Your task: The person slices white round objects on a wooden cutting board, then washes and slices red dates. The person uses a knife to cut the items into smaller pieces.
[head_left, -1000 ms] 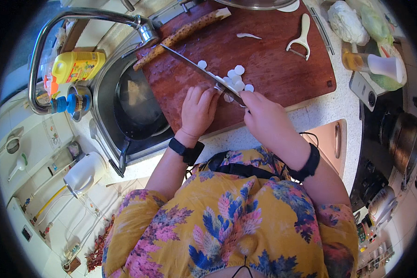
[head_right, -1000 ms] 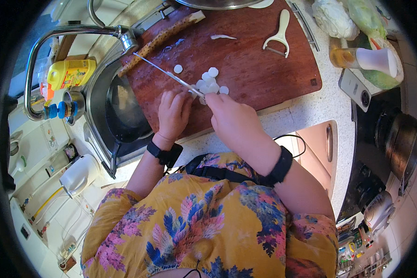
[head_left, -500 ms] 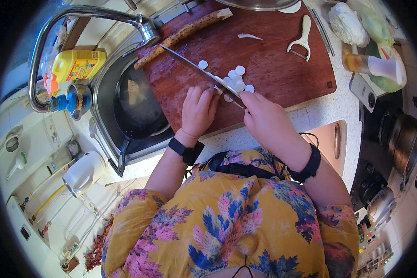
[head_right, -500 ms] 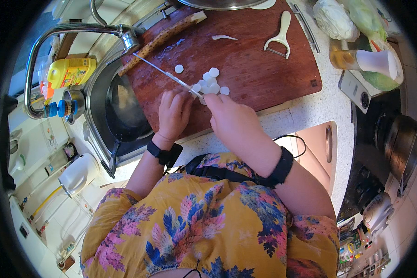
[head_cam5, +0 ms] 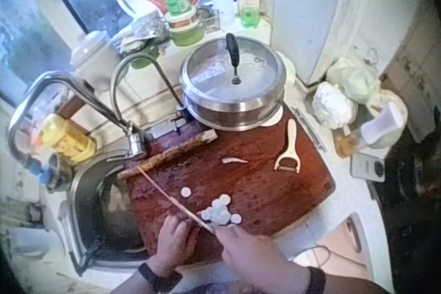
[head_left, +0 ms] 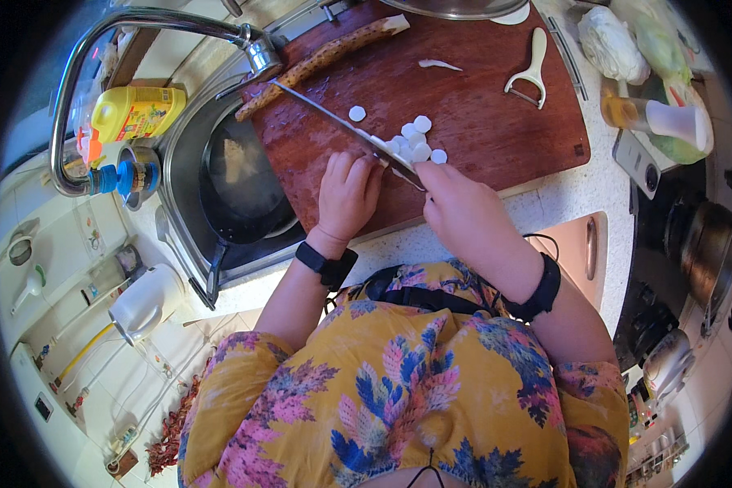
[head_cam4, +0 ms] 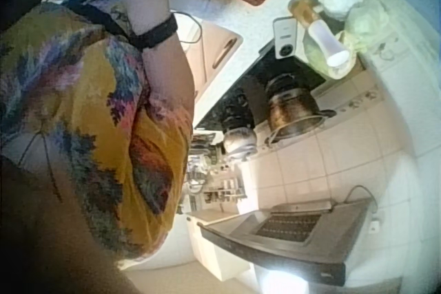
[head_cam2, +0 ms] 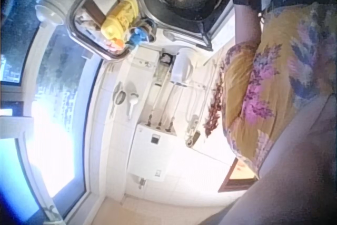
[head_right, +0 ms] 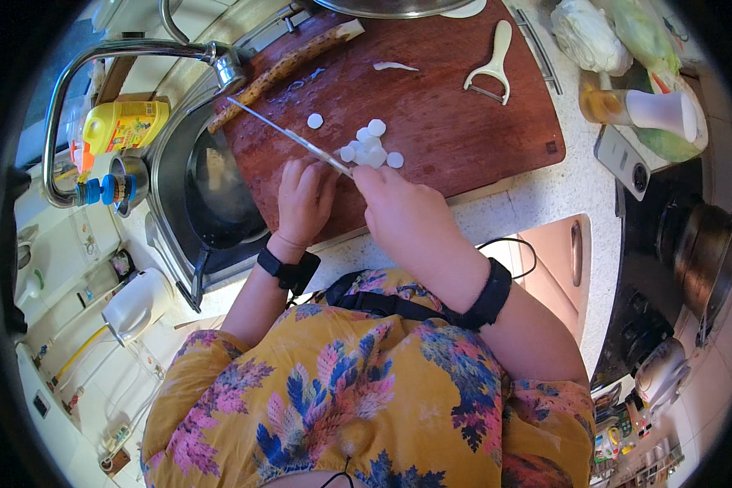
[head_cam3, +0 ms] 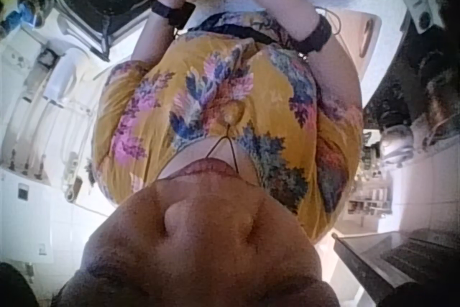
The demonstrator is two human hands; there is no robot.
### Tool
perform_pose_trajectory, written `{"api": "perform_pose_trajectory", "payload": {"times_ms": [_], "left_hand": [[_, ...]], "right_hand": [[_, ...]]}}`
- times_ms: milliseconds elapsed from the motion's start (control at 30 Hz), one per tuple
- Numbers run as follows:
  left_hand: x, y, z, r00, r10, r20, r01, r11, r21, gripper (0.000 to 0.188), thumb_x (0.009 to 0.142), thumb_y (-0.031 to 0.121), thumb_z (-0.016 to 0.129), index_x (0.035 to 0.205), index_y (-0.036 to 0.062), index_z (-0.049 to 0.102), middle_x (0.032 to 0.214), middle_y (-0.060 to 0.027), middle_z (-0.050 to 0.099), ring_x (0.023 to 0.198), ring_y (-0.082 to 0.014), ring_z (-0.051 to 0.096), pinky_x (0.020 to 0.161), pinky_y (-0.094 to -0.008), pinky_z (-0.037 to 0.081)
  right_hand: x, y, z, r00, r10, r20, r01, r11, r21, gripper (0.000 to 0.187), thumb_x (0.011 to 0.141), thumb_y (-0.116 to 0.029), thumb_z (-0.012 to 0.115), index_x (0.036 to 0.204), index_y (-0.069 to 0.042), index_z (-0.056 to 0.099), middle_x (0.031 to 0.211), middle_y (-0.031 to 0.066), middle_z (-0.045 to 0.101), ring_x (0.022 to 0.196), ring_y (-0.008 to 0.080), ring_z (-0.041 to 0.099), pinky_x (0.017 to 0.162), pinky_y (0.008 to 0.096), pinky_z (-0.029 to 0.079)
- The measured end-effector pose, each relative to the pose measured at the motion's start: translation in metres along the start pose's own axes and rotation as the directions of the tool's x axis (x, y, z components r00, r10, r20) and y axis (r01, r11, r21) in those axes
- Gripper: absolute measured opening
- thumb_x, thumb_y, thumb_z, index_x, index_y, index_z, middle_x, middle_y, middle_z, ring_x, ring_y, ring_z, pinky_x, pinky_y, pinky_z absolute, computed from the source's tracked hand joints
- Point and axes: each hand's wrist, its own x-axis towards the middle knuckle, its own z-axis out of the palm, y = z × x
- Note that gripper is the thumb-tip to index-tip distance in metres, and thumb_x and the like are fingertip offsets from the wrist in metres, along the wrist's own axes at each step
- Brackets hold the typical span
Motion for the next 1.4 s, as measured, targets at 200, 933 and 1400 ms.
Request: {"api": "perform_pose_trajectory", "payload": {"times_ms": [200,933,1400], "left_hand": [[0.000,-0.002,0.001,1.000,0.027,0.002,-0.027,1.000,-0.013,0.017,0.080,0.006,0.068,0.095,0.0040,0.060,0.085,-0.0135,0.052,0.078,-0.0327,0.052,0.068,-0.0400,0.045],[-0.003,-0.002,-0.001,1.000,-0.008,0.006,0.009,1.000,-0.024,0.017,0.076,0.004,0.067,0.090,0.0042,0.059,0.089,-0.0139,0.054,0.082,-0.0337,0.053,0.070,-0.0407,0.046],[-0.004,-0.002,-0.002,1.000,-0.014,0.016,0.014,1.000,-0.015,0.017,0.074,0.004,0.068,0.088,0.0045,0.058,0.087,-0.0136,0.053,0.081,-0.0335,0.053,0.068,-0.0412,0.046]], "right_hand": [[0.016,-0.001,0.010,1.000,-0.014,0.019,0.015,0.999,-0.041,0.030,0.086,-0.007,0.054,0.116,-0.007,0.052,0.102,0.0196,0.063,0.086,0.0407,0.063,0.072,0.0493,0.053],[0.003,-0.008,-0.004,0.999,-0.032,0.022,0.033,0.999,-0.007,0.028,0.086,-0.007,0.054,0.115,-0.004,0.052,0.104,0.0190,0.062,0.086,0.0405,0.063,0.073,0.0491,0.053],[0.014,-0.001,0.012,0.994,-0.093,-0.048,0.091,0.995,-0.043,0.025,0.087,-0.008,0.052,0.112,-0.006,0.051,0.094,0.0177,0.063,0.078,0.0392,0.065,0.067,0.0497,0.054]]}}
